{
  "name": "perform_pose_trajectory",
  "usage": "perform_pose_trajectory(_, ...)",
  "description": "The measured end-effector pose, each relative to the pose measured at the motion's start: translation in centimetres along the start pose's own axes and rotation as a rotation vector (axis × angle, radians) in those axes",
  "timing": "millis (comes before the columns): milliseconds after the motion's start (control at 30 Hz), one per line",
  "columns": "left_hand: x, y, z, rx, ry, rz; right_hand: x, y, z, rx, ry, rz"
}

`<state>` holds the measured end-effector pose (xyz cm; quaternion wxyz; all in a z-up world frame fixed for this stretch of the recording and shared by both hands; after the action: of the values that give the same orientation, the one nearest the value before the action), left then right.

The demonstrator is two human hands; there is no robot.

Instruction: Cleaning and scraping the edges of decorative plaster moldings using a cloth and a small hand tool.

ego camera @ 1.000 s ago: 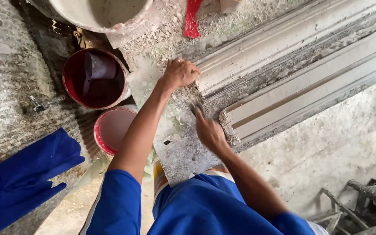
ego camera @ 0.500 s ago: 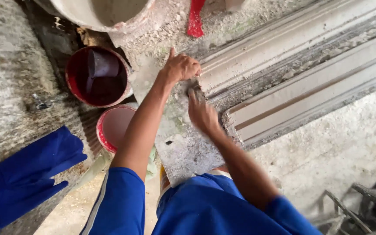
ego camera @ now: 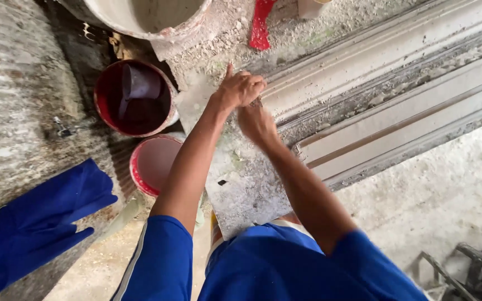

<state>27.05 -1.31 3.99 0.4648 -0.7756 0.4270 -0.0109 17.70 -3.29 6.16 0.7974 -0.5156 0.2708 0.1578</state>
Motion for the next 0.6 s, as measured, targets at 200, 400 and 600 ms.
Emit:
perform_pose_trajectory(200, -4.7, -6.6, 2.4, -0.24, 0.0, -0.35, -8.6, -1.9, 1.2, -0.154, -0.243, -0.424)
perform_pose_trajectory(400, -9.9, -3.2, 7.7, -0.418, -0.056, -0.703, -7.7, 2.2, 0.2, 0.065, 0.052, 0.145)
perform_pose_trajectory(600, -14.1, -3.5, 5.1, -0.55, -0.14, -0.759, 2.4, -3.9, 5.1, 0.071, -0.149, -0.157)
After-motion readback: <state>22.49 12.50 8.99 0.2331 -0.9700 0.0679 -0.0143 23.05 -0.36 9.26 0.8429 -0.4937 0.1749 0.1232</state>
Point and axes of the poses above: each hand's wrist, its own x-axis towards the middle knuckle, its own y-axis out of the palm, z = x × y, the point moved 8 cm from there along x, towards the middle knuckle, and after that the axes turned 4 degrees about z, right-handed, at the moved point
